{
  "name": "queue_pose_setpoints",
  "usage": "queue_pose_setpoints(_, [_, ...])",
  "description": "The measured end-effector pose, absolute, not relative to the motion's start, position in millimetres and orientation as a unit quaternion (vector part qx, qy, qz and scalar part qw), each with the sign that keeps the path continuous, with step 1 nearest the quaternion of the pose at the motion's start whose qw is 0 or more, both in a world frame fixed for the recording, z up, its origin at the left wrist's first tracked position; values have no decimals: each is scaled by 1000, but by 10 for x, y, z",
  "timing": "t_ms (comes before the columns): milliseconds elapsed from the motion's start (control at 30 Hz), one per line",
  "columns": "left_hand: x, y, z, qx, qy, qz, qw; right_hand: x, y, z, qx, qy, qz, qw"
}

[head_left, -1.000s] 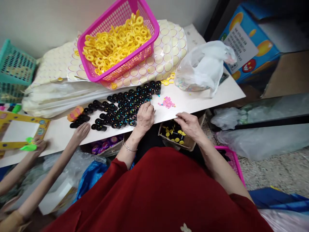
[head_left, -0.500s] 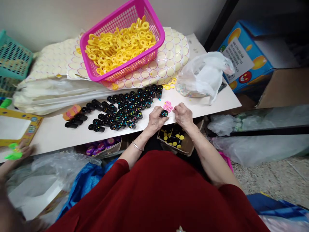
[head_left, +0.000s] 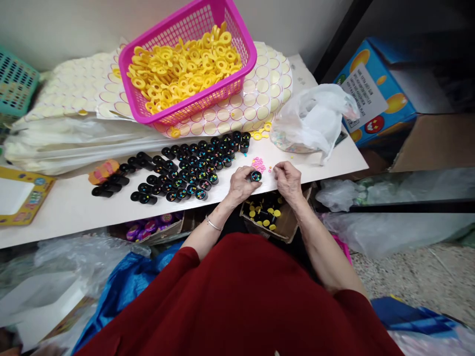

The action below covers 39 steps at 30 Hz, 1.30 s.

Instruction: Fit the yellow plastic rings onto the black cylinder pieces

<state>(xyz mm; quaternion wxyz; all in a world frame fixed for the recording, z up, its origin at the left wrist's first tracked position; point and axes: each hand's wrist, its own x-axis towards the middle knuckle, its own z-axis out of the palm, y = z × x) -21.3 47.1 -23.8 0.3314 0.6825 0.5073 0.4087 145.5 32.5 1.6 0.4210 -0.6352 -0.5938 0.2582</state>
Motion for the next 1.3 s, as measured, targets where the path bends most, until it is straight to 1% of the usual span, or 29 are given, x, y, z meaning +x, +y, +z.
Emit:
queue_pose_setpoints(67, [-216, 458, -211, 692, 497, 411, 324, 1402, 274, 83, -619, -578, 308, 435])
queue_pose_setpoints(133, [-211, 447, -187, 701, 492, 410, 314, 1336, 234, 159, -583, -590, 332, 450])
queue_pose_setpoints(233, [-199, 440, -173, 709, 486, 410, 303, 1256, 214, 234, -547, -605, 344, 466])
queue_pose_setpoints(300, [-196, 439, -174, 709, 486, 410, 304, 1250, 222, 239, -563, -600, 339, 456])
queue_pose_setpoints(367, [-199, 440, -176, 707, 490, 406, 307, 1295, 235, 215, -603, -607, 305, 418])
queue_pose_setpoints(533, [-216, 441, -182, 709, 493, 400, 307, 1507, 241, 129, -702, -645, 173, 248])
queue_pose_setpoints(600, [-218, 438, -192, 709, 492, 402, 306, 1574, 243, 102, -713, -644, 162, 225])
queue_pose_setpoints(667, [-215, 436, -206, 708, 491, 406, 304, 1627, 252, 79, -708, -640, 178, 239])
queue_pose_setpoints(833, [-209, 434, -232, 707, 495, 404, 303, 1744, 258, 44, -676, -602, 240, 350])
queue_pose_setpoints(933, [-215, 434, -241, 710, 495, 400, 301, 1774, 234, 42, -672, -586, 244, 383])
queue_pose_setpoints(1033, [-224, 433, -254, 715, 492, 400, 296, 1741, 220, 34, -679, -597, 230, 359])
queue_pose_setpoints(1200, [-222, 434, -257, 713, 495, 399, 296, 1633, 248, 12, -694, -654, 158, 258])
queue_pose_setpoints(1233, [-218, 433, -253, 712, 496, 398, 298, 1611, 251, 18, -693, -661, 144, 250])
queue_pose_setpoints(1300, [-211, 432, -242, 709, 496, 399, 303, 1556, 244, 49, -682, -668, 134, 266])
